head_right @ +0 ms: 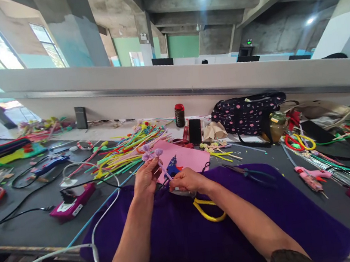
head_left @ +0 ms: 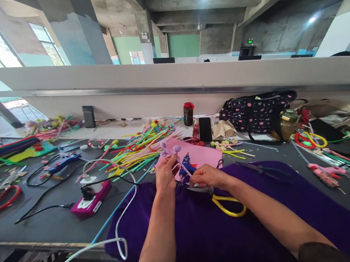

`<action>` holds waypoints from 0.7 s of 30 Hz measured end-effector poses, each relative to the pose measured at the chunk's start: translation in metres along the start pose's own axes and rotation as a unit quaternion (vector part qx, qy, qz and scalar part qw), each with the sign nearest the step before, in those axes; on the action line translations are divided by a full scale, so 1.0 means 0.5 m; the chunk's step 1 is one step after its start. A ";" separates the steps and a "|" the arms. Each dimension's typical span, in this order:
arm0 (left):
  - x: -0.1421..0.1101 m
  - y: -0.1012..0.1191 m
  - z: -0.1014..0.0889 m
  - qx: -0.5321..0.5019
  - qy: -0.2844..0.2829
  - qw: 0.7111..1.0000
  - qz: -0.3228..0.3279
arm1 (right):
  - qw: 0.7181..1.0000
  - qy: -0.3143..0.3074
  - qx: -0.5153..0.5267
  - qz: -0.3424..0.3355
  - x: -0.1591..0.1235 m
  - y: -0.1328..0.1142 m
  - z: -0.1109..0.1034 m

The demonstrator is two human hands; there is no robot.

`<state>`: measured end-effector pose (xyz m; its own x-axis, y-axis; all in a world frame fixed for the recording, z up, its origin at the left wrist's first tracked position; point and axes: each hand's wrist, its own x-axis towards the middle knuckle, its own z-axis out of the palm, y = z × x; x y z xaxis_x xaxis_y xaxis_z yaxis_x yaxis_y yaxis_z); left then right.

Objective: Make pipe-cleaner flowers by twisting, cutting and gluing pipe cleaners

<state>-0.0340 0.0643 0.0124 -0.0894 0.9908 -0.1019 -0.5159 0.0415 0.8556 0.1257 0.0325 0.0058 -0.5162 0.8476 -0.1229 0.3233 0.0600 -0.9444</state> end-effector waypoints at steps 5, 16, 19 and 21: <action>-0.014 -0.015 0.020 0.028 -0.043 0.999 0.012 | 0.971 0.164 -0.151 -0.079 0.008 0.002 -0.022; -0.038 -0.029 0.044 0.037 -0.061 0.997 0.022 | 0.974 0.126 0.185 -0.026 0.012 0.001 0.001; -0.041 -0.032 0.048 0.036 -0.069 0.997 0.012 | 0.974 0.128 0.182 -0.045 0.010 -0.001 0.003; -0.042 -0.034 0.049 0.033 -0.073 0.997 0.007 | 0.973 0.135 0.179 -0.056 0.010 0.000 0.002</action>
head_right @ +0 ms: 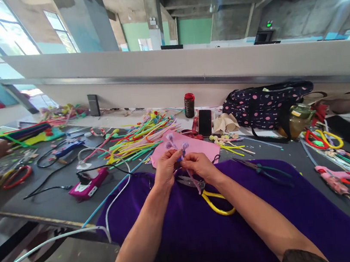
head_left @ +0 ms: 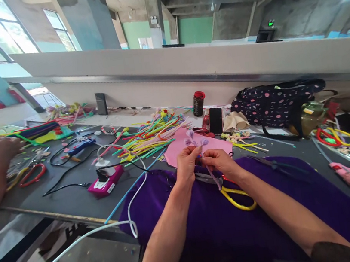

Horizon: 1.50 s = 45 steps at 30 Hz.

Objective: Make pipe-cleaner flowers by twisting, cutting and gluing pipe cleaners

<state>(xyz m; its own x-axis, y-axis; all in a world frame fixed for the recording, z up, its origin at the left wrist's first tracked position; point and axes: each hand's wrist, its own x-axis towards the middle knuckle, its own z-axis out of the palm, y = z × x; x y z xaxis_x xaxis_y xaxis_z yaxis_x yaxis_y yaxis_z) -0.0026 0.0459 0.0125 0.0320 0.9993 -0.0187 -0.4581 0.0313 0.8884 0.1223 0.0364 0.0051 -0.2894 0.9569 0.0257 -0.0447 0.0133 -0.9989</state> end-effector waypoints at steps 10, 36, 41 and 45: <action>0.000 -0.004 -0.009 0.007 -0.051 0.998 -0.022 | 0.999 0.029 0.004 -0.018 0.007 -0.005 -0.012; 0.004 -0.004 -0.015 -0.011 0.003 1.000 0.018 | 0.992 0.031 -0.092 -0.081 0.005 -0.013 -0.008; 0.005 0.001 -0.016 -0.009 0.036 0.999 0.009 | 0.981 0.046 -0.155 -0.109 0.009 -0.011 -0.017; 0.005 0.002 -0.015 -0.017 0.046 0.999 0.012 | 0.978 0.038 -0.169 -0.114 0.007 -0.007 -0.016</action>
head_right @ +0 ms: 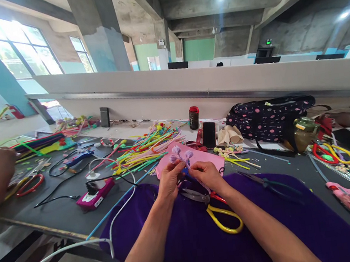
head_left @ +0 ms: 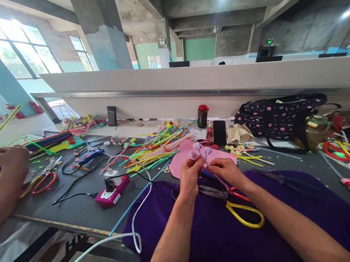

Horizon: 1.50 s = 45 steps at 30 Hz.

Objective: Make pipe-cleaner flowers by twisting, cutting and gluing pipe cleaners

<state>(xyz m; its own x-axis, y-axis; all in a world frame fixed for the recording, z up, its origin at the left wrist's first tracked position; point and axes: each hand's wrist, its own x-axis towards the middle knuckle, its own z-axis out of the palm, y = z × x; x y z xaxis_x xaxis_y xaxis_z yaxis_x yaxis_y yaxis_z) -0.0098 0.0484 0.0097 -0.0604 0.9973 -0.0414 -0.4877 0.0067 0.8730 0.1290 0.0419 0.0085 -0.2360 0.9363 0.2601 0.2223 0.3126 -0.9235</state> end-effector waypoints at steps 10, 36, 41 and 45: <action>-0.013 0.009 0.010 0.078 -0.114 0.990 -0.021 | 0.993 -0.002 -0.115 -0.030 0.010 -0.031 -0.042; -0.040 -0.004 0.034 0.227 -0.242 0.941 -0.065 | 0.757 0.032 -0.631 0.164 0.083 0.200 -0.363; -0.041 -0.006 0.033 0.231 -0.254 0.938 -0.057 | 0.743 0.019 -0.642 0.186 0.089 0.220 -0.361; -0.040 -0.008 0.032 0.236 -0.262 0.934 -0.055 | 0.741 0.029 -0.644 0.187 0.087 0.217 -0.360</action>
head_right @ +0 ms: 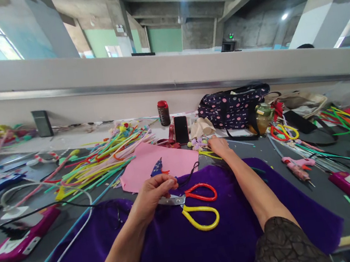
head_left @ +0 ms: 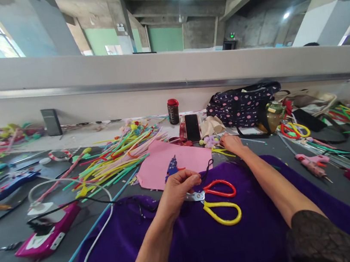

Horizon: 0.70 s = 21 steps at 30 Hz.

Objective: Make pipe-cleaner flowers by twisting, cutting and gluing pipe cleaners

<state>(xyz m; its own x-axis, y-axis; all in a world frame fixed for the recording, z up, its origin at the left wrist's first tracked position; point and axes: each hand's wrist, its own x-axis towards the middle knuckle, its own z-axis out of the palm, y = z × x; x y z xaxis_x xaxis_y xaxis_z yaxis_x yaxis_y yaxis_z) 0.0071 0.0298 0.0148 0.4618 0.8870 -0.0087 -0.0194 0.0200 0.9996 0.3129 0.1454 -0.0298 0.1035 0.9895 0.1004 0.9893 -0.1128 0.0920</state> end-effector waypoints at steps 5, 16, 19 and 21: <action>-0.001 0.002 0.002 0.000 -0.001 1.000 -0.006 | 0.999 0.044 0.012 0.010 -0.019 0.013 -0.026; -0.006 0.011 0.005 -0.003 0.003 1.000 -0.017 | 0.997 0.075 0.029 0.020 -0.077 0.034 -0.039; -0.006 0.012 0.008 0.000 -0.004 1.000 -0.019 | 0.998 0.053 0.029 0.022 -0.072 0.027 -0.026; -0.006 0.011 0.010 -0.003 -0.008 1.000 -0.017 | 0.999 0.036 0.028 0.019 -0.062 0.022 -0.022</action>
<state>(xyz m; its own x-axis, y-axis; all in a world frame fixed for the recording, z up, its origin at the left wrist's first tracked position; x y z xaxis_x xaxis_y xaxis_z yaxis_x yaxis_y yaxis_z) 0.0098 0.0250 0.0204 0.4761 0.8784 -0.0427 -0.0078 0.0528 0.9986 0.3194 0.1126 -0.0211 0.1364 0.9752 0.1743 0.9891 -0.1439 0.0312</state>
